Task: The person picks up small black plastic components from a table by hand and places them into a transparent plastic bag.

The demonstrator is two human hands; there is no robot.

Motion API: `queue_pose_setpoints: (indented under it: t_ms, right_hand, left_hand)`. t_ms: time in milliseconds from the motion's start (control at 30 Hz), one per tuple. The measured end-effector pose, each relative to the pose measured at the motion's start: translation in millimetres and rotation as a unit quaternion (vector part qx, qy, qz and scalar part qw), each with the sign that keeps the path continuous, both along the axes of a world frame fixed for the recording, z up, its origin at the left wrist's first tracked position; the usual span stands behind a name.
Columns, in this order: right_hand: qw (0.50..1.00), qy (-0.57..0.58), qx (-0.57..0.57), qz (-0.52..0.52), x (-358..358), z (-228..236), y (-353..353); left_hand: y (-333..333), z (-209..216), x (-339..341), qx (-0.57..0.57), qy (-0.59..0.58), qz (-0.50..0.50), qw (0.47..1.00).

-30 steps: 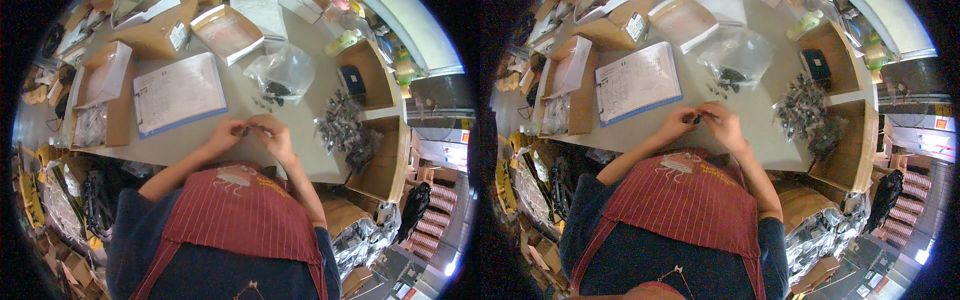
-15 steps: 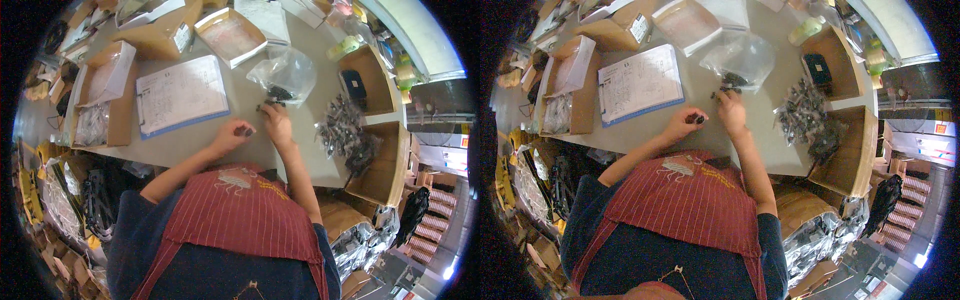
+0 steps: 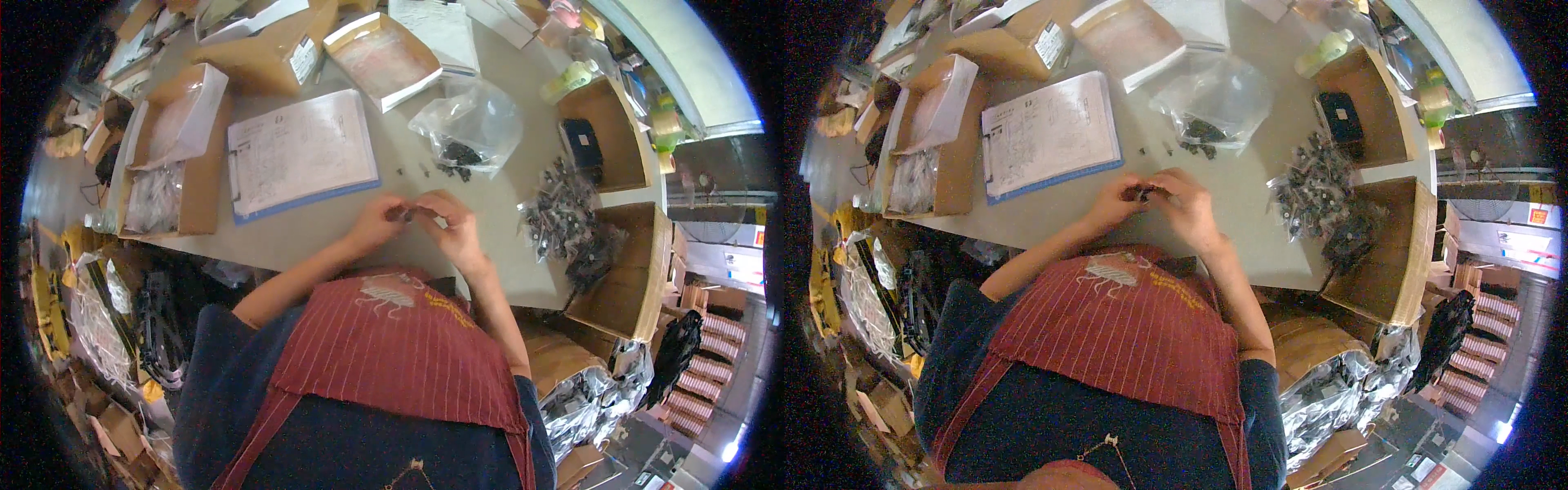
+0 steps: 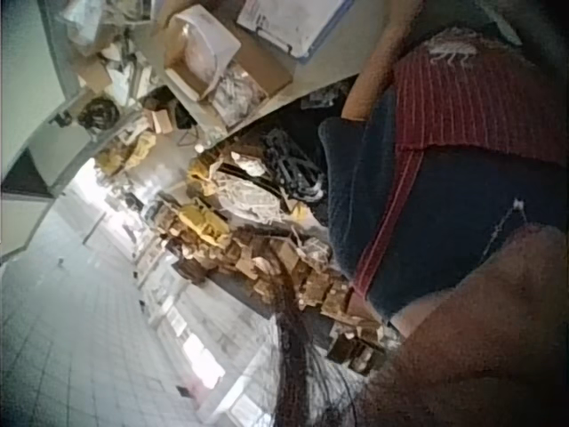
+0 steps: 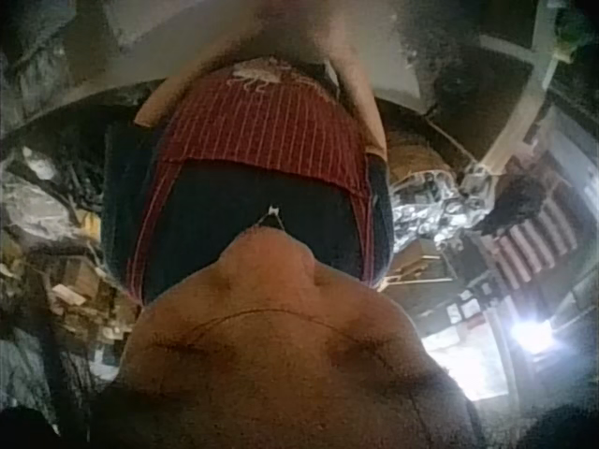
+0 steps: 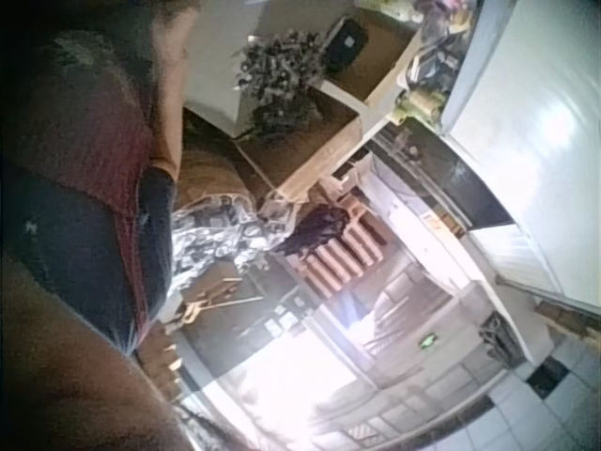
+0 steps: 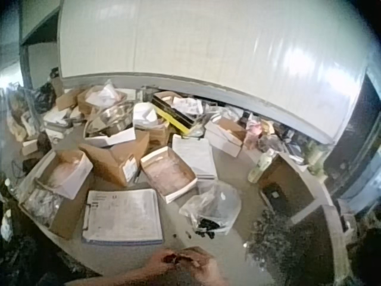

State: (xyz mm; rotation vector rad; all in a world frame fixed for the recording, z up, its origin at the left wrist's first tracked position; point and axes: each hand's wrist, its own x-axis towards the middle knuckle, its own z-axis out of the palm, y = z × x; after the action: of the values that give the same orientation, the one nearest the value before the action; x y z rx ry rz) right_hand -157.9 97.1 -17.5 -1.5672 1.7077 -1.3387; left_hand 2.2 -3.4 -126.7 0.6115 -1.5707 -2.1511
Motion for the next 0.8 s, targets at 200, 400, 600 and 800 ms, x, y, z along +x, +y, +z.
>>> queue_pose_setpoints:
  t_ms: [200, 400, 600, 800]
  right_hand:
    - [0.996, 0.022, 0.052, -0.072, -8.8, -13.5, -40.9]
    - [0.955, 0.296, 0.028, 0.021, -7.0, -73.7, -71.4]
    - [0.995, 0.085, -0.031, 0.043, 7.6, -17.7, -36.9]
    - [0.996, 0.081, 0.039, -0.009, 18.7, -3.6, -24.0]
  left_hand:
    - [-2.3, 20.6, 5.3, -0.074, -0.046, 0.035, 0.996]
    - [-11.2, 52.7, 26.3, -0.203, -0.149, 0.057, 0.966]
    - [-12.6, 28.6, 31.8, -0.214, -0.128, 0.114, 0.962]
    - [-12.1, 0.9, 16.8, -0.188, -0.060, 0.112, 0.974]
